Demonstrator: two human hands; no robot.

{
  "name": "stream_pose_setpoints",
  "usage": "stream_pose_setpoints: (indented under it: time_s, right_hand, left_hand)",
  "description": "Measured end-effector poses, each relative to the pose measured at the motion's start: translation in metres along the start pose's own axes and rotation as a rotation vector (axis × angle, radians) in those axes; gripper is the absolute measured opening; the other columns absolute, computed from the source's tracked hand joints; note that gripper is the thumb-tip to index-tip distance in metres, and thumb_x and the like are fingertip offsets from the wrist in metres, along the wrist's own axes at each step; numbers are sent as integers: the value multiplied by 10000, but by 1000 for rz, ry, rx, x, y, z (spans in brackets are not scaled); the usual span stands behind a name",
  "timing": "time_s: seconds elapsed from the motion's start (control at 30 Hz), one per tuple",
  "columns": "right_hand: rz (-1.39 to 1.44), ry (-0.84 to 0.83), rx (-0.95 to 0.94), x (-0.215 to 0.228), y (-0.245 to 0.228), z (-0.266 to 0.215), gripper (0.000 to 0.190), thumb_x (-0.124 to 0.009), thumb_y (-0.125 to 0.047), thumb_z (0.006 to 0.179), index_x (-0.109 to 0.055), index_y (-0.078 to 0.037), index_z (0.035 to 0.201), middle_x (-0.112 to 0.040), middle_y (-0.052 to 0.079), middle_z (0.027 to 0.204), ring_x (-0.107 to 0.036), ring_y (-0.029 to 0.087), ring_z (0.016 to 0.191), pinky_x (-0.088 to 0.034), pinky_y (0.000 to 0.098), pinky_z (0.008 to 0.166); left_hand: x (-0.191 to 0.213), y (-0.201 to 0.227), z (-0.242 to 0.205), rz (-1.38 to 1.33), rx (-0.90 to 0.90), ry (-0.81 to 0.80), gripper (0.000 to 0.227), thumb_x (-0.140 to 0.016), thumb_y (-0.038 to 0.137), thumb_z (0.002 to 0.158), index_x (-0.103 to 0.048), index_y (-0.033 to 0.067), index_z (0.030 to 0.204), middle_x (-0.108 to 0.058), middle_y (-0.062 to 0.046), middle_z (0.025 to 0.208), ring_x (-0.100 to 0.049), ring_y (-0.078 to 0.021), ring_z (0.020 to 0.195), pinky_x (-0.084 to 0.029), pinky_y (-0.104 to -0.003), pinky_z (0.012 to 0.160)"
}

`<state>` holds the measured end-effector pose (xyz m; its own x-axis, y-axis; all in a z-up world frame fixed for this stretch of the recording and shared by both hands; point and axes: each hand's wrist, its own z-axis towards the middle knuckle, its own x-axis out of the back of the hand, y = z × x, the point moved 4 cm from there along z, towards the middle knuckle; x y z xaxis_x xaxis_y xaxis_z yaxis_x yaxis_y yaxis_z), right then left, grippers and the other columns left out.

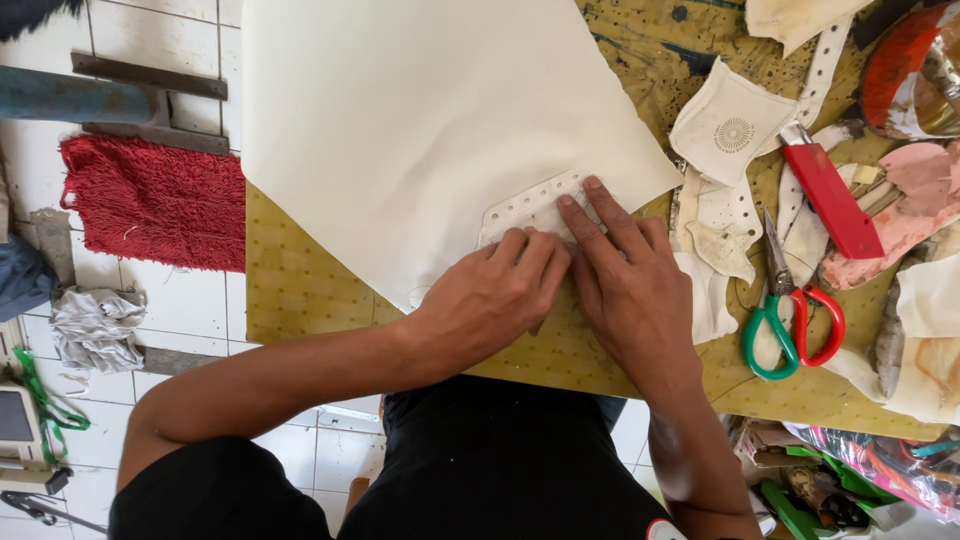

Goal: The person places a shoe-shaped pattern onto a large sheet of white fabric and uses a pencil to trace the outline. They then use scissors to trim a small piece of the pattern and continue tracing additional sections of the pattern onto the fabric.

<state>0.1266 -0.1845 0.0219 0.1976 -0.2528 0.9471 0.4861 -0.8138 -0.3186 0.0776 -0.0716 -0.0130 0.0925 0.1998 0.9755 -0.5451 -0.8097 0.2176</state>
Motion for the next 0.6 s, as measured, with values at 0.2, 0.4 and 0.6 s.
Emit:
stream_pose_setpoints:
  time_s: [0.2,0.4,0.6]
  right_hand:
    - [145,-52,-54,-4,11,3,290,-553,-96,953,-632,-172,1221,-598,2,1360,-600,252,901,-597,442,672]
    - [287,-97,-128,1,18,8,138,-499,-22,939,-488,-105,1050,-609,62,1368,-606,247,841,-544,407,630]
    - [253,-68,-76,-3,22,9,107,-517,4,944,-479,-81,997,-627,98,1349,-606,249,821,-537,384,663]
  left_hand:
    - [10,-1,11,83,26,24,208,-544,89,947,-665,-2,1090,-597,-169,972,-678,-215,781,-577,-268,647]
    - [29,-1,18,158,101,39,210,-567,72,905,-666,37,1087,-624,-206,1217,-644,-158,742,-545,-238,628]
    - [19,-2,17,63,101,53,199,-548,33,902,-640,-33,1065,-628,-284,1238,-638,-236,826,-508,-275,696]
